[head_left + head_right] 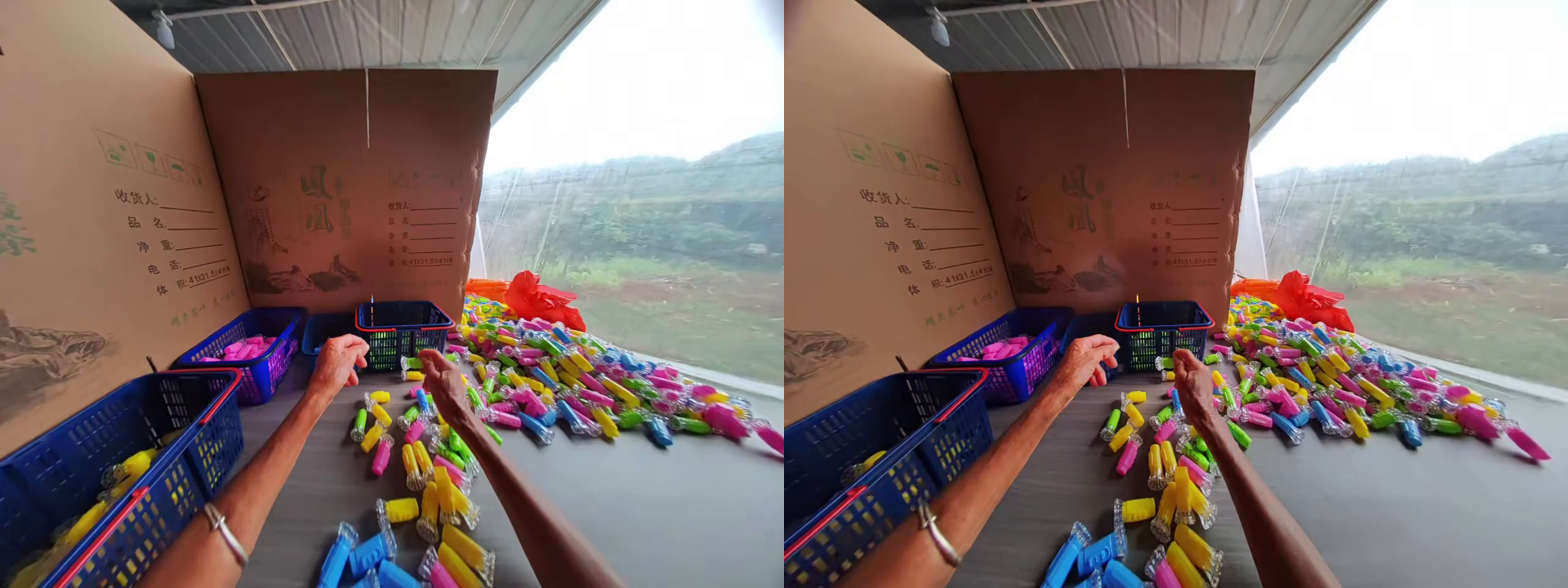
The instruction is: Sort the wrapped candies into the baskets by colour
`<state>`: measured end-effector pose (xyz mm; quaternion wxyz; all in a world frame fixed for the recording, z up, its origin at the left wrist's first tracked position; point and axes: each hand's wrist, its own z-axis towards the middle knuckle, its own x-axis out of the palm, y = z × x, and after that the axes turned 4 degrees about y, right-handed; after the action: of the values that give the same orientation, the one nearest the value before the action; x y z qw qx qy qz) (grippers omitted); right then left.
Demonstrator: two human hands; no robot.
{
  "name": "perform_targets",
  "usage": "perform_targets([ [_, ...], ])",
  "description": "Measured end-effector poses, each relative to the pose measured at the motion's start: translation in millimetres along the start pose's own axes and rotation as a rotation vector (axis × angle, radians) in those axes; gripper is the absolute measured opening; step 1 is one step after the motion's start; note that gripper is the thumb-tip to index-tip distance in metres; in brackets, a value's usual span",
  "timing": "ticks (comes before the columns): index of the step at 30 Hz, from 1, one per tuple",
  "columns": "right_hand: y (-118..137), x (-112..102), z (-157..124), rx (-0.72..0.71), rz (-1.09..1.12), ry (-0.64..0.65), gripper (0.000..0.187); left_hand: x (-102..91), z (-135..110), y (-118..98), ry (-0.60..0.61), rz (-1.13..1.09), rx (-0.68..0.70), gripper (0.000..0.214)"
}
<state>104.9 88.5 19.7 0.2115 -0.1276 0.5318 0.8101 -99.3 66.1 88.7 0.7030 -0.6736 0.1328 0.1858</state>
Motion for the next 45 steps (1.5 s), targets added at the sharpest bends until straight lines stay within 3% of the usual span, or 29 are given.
perform_targets([
  [4,24.4,-12.6,42.3,0.103,0.337,-0.037,0.047,4.0,-40.1,63.7,0.011,0.148,-0.151,0.020],
  [7,53.9,-22.6,83.8,0.141,0.470,-0.043,0.044,13.3,-48.3,82.5,0.005,0.276,-0.188,0.021],
  [9,70.7,-26.0,95.8,0.138,0.508,-0.037,0.045,22.1,-48.8,84.8,-0.025,0.376,-0.145,0.021],
  [11,78.7,-24.0,87.4,0.087,0.477,0.046,0.041,30.8,-49.3,83.8,-0.052,0.495,-0.100,0.022],
  [15,62.6,-10.3,31.1,-0.082,0.137,0.252,0.020,40.0,-53.6,79.0,-0.050,0.694,-0.089,0.025],
  [19,29.7,-0.5,-18.1,-0.058,-0.169,0.256,0.021,38.2,-59.8,76.0,-0.014,0.771,-0.091,0.022],
  [23,7.0,3.9,-37.8,-0.052,-0.155,0.190,0.027,34.6,-65.3,81.8,-0.006,0.798,-0.041,0.025],
  [25,1.5,3.1,-40.0,-0.085,-0.096,0.122,0.025,31.1,-64.1,83.2,-0.035,0.687,-0.061,0.020],
  [28,-3.0,-4.4,-37.6,-0.108,-0.005,0.008,0.024,22.2,-50.2,69.6,-0.047,0.258,-0.087,0.011],
  [31,-9.6,-15.3,-33.1,-0.086,0.049,-0.065,0.024,12.4,-17.3,29.9,-0.039,-0.084,-0.031,0.008],
  [35,-24.1,-23.1,-29.8,-0.084,0.032,-0.085,0.023,3.5,41.1,-41.0,-0.090,-0.147,0.067,0.011],
  [38,-30.4,-24.8,-29.2,-0.081,0.050,-0.107,0.022,2.0,64.4,-78.5,-0.115,-0.173,0.118,0.015],
  [41,-28.0,-26.7,-29.2,-0.036,0.167,-0.129,0.025,4.8,48.4,-83.4,-0.128,-0.180,0.243,0.028],
  [43,-24.2,-27.5,-29.3,-0.021,0.223,-0.138,0.027,6.5,18.7,-65.4,-0.049,-0.087,0.309,0.025],
  [45,-20.1,-27.5,-29.8,-0.018,0.207,-0.105,0.026,5.0,-18.3,-34.2,0.091,0.070,0.273,0.019],
])
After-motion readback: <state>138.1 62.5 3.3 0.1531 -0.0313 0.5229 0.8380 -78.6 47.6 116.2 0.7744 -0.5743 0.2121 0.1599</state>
